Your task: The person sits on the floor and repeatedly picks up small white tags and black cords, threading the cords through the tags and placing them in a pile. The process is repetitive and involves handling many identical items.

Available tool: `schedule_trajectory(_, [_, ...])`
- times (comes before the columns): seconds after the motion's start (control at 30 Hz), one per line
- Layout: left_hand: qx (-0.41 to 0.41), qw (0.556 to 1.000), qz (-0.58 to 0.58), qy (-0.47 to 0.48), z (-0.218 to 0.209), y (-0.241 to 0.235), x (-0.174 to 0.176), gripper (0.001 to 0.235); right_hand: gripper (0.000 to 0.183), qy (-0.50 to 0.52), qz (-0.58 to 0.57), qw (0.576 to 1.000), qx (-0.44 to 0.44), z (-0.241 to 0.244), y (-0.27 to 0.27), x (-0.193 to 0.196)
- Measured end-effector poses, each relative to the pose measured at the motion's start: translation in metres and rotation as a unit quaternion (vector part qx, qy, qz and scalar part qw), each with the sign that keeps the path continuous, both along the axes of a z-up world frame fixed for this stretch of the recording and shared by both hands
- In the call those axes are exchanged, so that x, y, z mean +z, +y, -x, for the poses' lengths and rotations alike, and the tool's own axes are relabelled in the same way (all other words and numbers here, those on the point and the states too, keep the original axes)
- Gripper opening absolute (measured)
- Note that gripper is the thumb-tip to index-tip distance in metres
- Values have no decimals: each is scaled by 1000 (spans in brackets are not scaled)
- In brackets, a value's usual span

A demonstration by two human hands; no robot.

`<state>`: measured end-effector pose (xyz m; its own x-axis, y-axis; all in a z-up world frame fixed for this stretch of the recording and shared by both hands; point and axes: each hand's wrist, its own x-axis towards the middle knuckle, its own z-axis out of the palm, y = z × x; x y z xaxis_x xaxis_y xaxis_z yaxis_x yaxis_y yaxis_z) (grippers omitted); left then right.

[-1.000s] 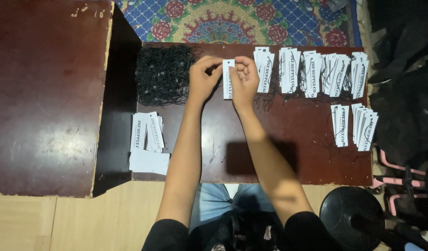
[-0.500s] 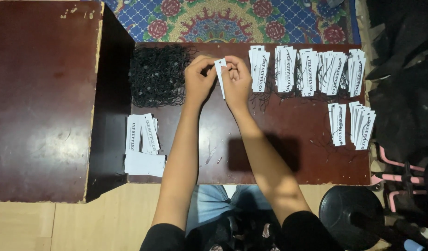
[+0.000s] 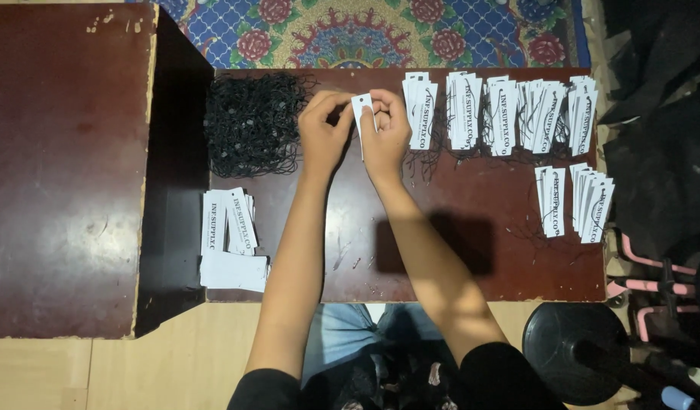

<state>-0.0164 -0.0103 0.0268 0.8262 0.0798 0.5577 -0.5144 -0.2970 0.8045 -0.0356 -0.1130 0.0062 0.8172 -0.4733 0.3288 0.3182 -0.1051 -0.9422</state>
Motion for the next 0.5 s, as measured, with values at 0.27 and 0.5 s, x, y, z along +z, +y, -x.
schedule_trajectory(0.27, [-12, 1000, -6, 6, 0, -1, 0, 18, 24, -20, -23, 1000, 4, 2, 2, 1])
schedule_trajectory(0.5, [-32, 999, 1, 13, 2, -2, 2, 25, 23, -32, -20, 999, 7, 4, 3, 5])
